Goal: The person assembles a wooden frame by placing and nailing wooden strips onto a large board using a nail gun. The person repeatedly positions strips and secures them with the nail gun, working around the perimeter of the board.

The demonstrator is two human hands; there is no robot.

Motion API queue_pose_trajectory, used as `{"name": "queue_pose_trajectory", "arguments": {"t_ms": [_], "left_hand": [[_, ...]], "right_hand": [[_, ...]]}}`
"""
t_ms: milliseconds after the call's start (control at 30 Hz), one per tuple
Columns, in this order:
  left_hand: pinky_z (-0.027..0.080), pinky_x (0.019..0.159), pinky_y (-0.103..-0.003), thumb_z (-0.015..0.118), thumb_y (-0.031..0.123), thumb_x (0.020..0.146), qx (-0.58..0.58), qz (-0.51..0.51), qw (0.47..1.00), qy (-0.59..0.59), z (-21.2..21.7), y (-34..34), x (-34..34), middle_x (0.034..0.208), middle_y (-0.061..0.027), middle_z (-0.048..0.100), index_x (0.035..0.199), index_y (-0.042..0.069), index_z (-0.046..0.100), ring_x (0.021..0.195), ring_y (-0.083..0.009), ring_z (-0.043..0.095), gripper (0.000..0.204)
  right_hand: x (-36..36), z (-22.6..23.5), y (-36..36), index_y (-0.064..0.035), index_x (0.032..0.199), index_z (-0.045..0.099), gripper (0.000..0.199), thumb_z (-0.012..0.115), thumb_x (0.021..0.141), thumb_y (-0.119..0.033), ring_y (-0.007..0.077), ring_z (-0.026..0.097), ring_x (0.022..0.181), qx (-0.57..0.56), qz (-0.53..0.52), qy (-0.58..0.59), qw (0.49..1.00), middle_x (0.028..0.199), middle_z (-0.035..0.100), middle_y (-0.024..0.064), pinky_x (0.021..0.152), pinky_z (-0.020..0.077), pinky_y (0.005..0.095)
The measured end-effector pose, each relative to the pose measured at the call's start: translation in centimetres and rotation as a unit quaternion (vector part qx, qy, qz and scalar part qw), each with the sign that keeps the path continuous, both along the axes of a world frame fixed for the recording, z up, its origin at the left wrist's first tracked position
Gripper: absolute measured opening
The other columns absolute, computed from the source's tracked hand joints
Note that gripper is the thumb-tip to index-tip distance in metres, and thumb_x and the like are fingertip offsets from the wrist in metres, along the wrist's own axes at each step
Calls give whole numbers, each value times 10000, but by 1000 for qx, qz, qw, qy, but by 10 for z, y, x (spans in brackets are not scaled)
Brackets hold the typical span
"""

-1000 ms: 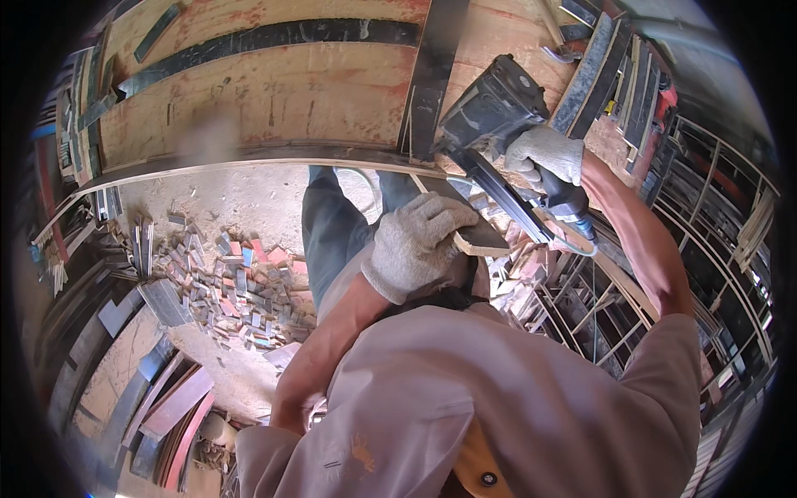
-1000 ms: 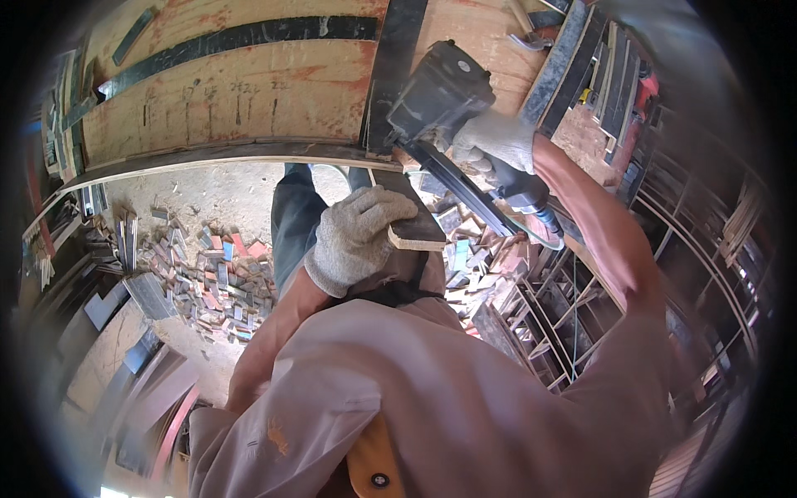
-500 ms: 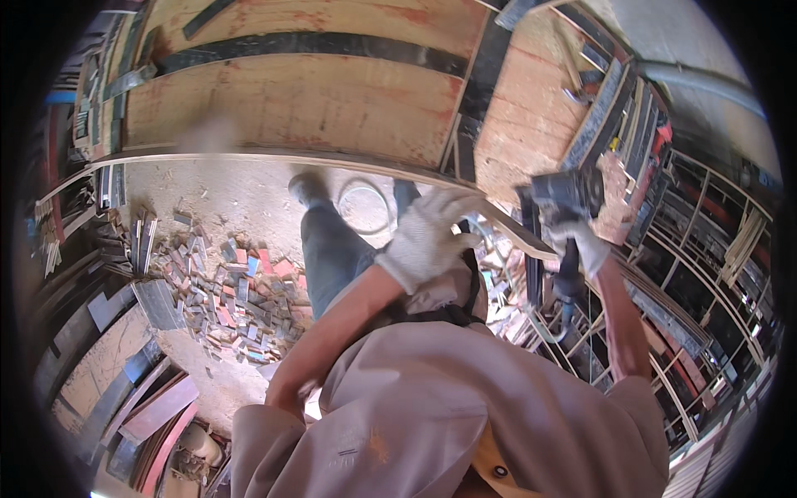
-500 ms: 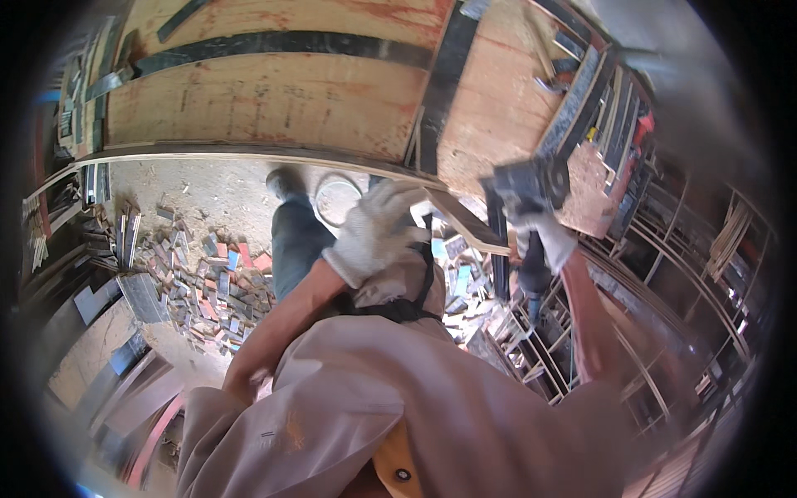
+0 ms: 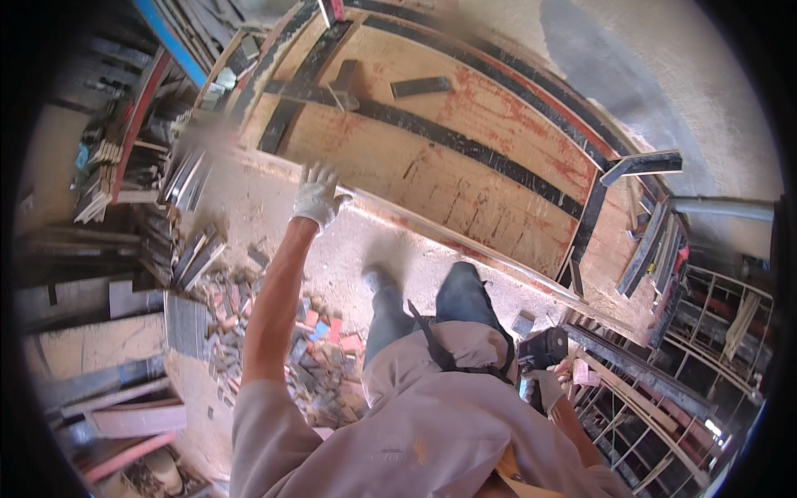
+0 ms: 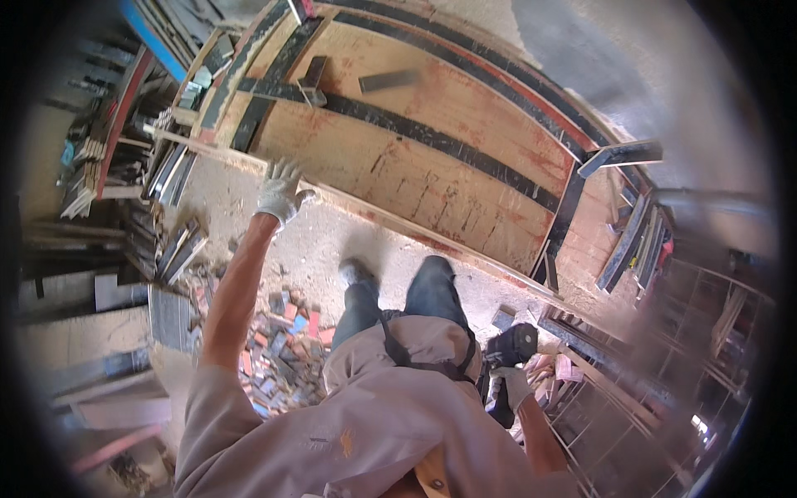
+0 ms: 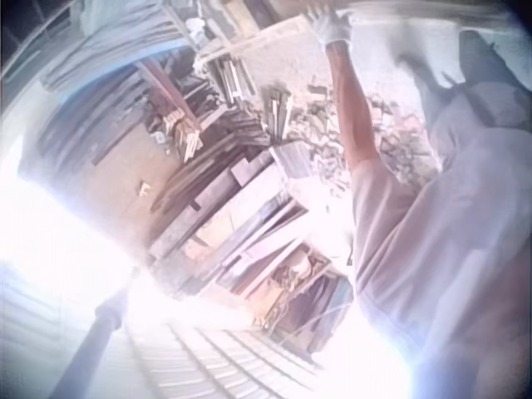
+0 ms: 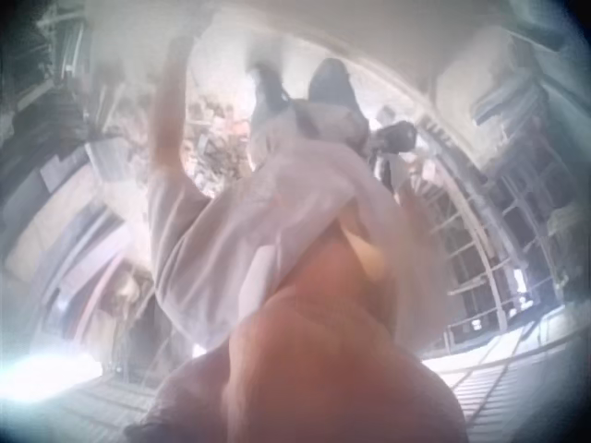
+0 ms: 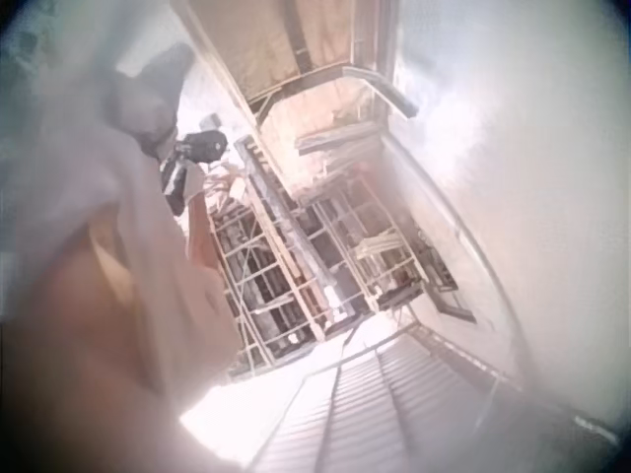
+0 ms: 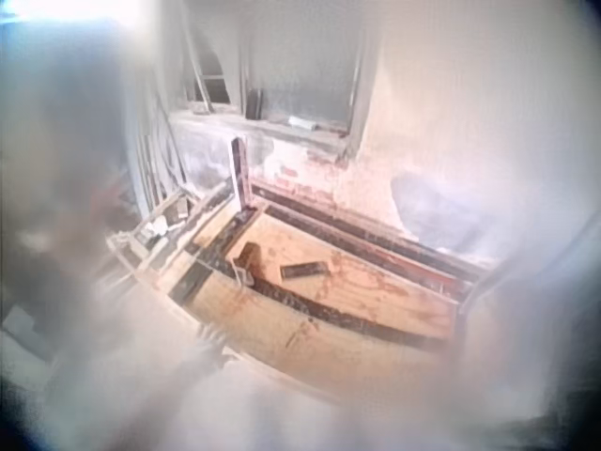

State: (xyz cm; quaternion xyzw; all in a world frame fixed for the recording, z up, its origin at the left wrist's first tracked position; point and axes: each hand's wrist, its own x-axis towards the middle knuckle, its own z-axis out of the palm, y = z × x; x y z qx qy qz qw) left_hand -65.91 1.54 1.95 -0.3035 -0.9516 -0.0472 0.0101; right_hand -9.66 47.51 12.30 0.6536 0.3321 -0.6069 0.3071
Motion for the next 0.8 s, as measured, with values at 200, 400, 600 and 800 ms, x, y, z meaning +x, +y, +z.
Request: {"name": "queue_pose_trajectory", "arguments": {"t_ms": [200, 400, 600, 800], "left_hand": [[224, 1225, -575, 625, 399, 938, -48, -28, 993, -107, -15, 2, -28, 1261, -115, 652, 1210, 136, 669, 1259, -377, 548, 380], [268, 1179, -561, 659, 538, 914, -10, -34, 986, -160, -10, -3, -29, 1285, -157, 630, 1173, 100, 677, 1278, -416, 514, 510], [393, 1092, -533, 675, 519, 916, 20, -11, 962, -272, 10, -12, -59, 1183, -171, 693, 1140, 99, 715, 1197, -404, 584, 477], [519, 937, -500, 718, 386, 920, 174, 180, 930, -271, -7, 3, -156, 1111, -159, 730, 1140, 111, 732, 1073, -371, 669, 352]], "right_hand": [[-213, 83, -90, -22, 952, 708, 141, 735, 819, -59, 132, 586, 475, 238, 277, 112, 924, 664, 638, 34, 433, 469, 305], [-414, 48, -105, -12, 1129, 678, 396, 723, 840, -278, 452, 709, 993, 414, 593, 157, 673, 1010, 722, 291, 814, 558, 517], [-528, -71, -144, 32, 1153, 604, 382, 642, 800, -109, 429, 735, 921, 433, 656, 135, 603, 964, 724, 297, 785, 584, 510], [-534, -95, -184, 131, 1519, 293, 875, 701, 826, -215, 427, 734, 937, 345, 604, 59, 716, 1013, 727, 281, 834, 573, 520]]}}
